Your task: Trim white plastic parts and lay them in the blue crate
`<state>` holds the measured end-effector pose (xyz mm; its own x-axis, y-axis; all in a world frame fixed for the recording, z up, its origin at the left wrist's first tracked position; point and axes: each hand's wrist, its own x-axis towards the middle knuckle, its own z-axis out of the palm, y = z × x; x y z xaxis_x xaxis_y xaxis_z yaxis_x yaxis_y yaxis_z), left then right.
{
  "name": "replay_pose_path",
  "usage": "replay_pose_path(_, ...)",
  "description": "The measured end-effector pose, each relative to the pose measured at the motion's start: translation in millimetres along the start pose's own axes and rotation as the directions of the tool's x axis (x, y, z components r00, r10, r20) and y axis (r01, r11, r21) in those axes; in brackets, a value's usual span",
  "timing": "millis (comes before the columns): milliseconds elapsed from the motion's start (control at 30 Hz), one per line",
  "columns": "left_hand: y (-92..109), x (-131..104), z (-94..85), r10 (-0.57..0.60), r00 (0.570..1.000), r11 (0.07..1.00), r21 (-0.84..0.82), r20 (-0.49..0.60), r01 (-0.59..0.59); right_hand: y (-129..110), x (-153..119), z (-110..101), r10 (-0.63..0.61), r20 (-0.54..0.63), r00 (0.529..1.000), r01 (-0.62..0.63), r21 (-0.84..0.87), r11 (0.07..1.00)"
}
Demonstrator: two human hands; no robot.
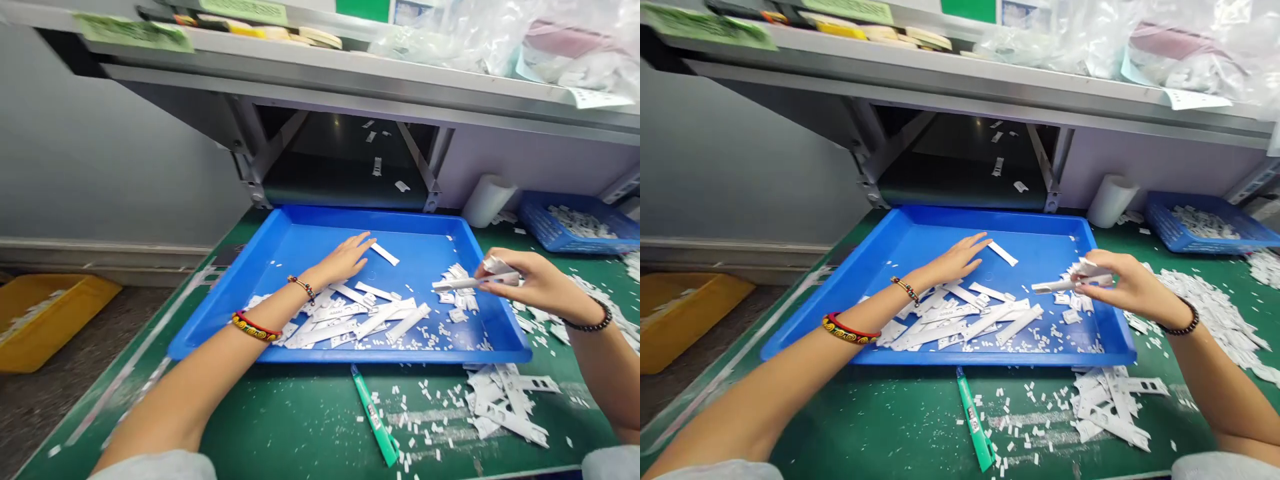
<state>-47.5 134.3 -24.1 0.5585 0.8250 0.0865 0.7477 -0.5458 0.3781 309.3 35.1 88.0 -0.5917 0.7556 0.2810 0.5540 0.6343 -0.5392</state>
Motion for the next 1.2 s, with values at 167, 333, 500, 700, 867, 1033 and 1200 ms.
replay_pose_path(167,4.2,39.7,23.0,0.072,0.989,0.914,0.389,0.132,-0.119,-1.2,-108.1,5.1,-0.135,-0.114,0.984,0.115,-0.164,0.980)
replay_pose_path(333,4.0,64.1,24.3,-0.050,0.983,0.911,0.412,0.175,-0.026,4.1,-181.2,59.3,-0.073,-0.168,0.983,0.023,-0.283,0.959)
replay_pose_path(500,18.6,51.4,2.3,-0.144,0.974,0.945,0.317,0.173,0.083,12.3,-192.1,97.9,-0.083,-0.198,0.977,-0.017,-0.456,0.890)
replay_pose_path(700,58.4,-12.6,-32.8,-0.188,0.941,0.819,-0.484,0.281,0.308,16.1,-188.3,95.7,-0.097,-0.153,0.983,-0.003,-0.546,0.838)
replay_pose_path(867,84.6,-54.8,-40.0,-0.066,0.917,0.674,-0.660,0.393,0.331,-0.4,-163.0,62.3,-0.130,-0.341,0.931,0.008,-0.335,0.942)
replay_pose_path(1033,100.8,-63.3,-29.6,0.059,0.937,0.601,-0.762,0.343,0.241,-28.7,-59.2,50.8,-0.045,-0.133,0.990,0.027,-0.140,0.990)
replay_pose_path(1200,114.5,-72.8,-21.2,0.051,0.965,0.408,-0.887,0.258,0.216,-40.3,23.2,89.8,-0.012,0.543,0.840,-0.149,0.251,0.956)
